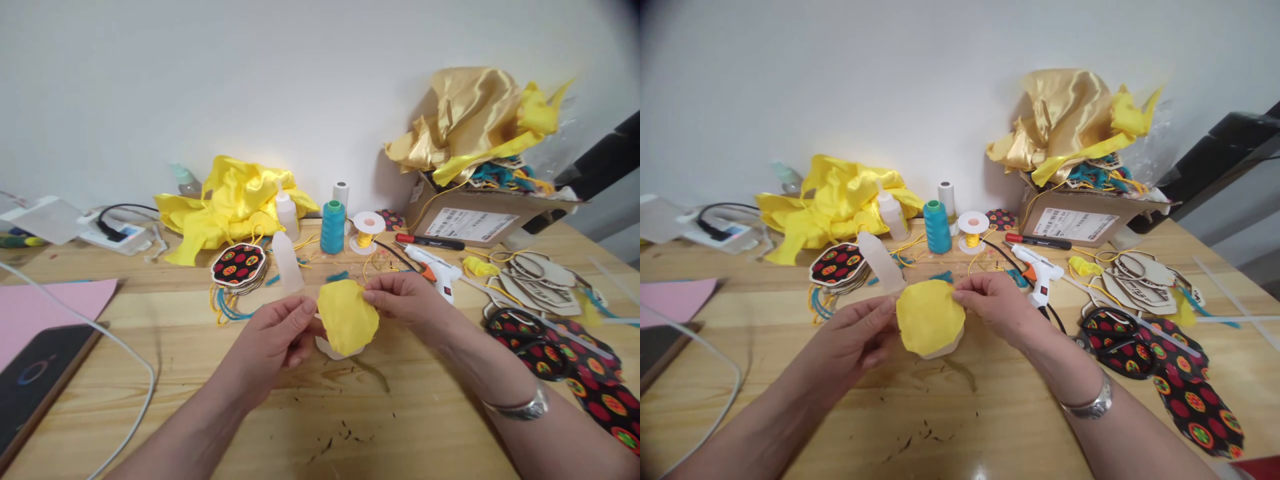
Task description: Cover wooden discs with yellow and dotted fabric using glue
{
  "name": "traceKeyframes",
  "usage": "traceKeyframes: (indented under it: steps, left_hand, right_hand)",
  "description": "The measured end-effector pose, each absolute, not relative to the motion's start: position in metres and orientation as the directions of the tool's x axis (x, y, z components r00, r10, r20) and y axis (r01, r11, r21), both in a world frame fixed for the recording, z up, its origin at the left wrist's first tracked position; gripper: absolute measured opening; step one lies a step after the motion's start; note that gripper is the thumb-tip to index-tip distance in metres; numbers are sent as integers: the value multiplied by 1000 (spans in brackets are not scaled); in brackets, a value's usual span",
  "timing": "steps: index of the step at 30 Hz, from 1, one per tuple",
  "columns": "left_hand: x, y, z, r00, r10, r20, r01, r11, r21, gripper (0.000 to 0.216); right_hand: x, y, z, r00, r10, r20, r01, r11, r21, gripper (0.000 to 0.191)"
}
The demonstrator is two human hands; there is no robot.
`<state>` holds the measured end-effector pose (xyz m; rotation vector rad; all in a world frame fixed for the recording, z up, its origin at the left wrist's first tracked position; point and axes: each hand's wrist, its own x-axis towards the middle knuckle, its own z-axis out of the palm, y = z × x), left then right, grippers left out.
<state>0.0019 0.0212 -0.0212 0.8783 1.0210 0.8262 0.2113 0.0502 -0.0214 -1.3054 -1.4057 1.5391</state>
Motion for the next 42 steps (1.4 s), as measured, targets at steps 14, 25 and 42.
traceKeyframes:
  steps: [14,25,42]
  left_hand:
    - [4,25,-18,52,911,-409,131,400,907,20]
    - [7,25,-13,-28,926,-376,529,333,780,19]
    - [4,26,-23,34,952,-305,693,197,693,26]
  right_hand:
    - [214,53,-27,-232,927,-295,229,-242,-943,13]
    - [217,55,-33,-187,937,-294,536,-153,-830,12]
    - [215,53,-33,-173,958,-231,629,-73,-774,10]
